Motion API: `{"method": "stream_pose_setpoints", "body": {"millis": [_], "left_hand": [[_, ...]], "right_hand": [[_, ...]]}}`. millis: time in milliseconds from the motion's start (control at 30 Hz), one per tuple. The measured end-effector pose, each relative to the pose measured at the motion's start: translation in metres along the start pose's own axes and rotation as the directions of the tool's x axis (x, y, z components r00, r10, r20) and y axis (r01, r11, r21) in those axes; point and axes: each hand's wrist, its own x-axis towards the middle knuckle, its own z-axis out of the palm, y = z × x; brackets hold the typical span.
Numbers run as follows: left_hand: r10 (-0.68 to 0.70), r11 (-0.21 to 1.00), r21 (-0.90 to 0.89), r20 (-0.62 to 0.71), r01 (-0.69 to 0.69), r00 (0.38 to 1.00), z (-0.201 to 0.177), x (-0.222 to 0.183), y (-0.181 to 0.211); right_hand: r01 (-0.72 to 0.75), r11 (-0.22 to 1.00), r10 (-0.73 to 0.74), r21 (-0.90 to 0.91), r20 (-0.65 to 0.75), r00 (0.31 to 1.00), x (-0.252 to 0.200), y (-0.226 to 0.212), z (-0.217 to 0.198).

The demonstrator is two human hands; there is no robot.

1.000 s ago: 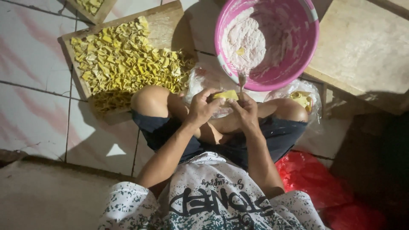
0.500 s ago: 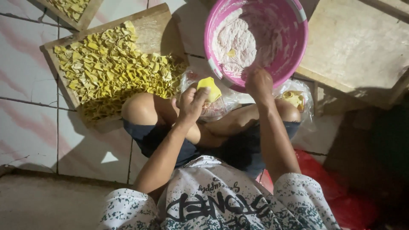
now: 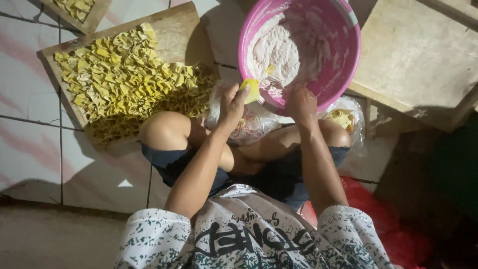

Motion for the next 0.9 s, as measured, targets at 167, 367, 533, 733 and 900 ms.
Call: {"method": "stream_pose_setpoints", "body": {"millis": [167,367,533,733,900], "left_hand": [[-0.190,0.979,0.070,-0.045,0.193,0.981,0.002,0.005,-0.009],[-0.285,0.950,-0.169,-0.124,0.263,0.950,0.007,0.006,-0.010],[-0.337,0.899,-0.365,-0.228,0.241,0.914,0.007,-0.003,0.014],[-0.398,0.838,-0.456,-0.135,0.300,0.907,0.010,-0.012,0.035],[-0.428,0.546,-0.770,0.085,0.332,0.900,0.022,-0.021,0.027]], "right_hand": [[0.024,0.994,-0.043,0.103,0.192,0.981,-0.031,-0.049,-0.090],[0.456,0.822,-0.460,0.341,-0.076,0.885,-0.033,-0.016,-0.077],[0.100,0.496,-0.233,0.862,0.022,0.972,-0.087,-0.018,-0.121],[0.284,0.367,-0.161,0.886,-0.240,0.957,-0.131,-0.036,-0.101],[0.549,0.416,-0.051,0.725,-0.584,0.810,-0.138,-0.051,-0.052]]}}
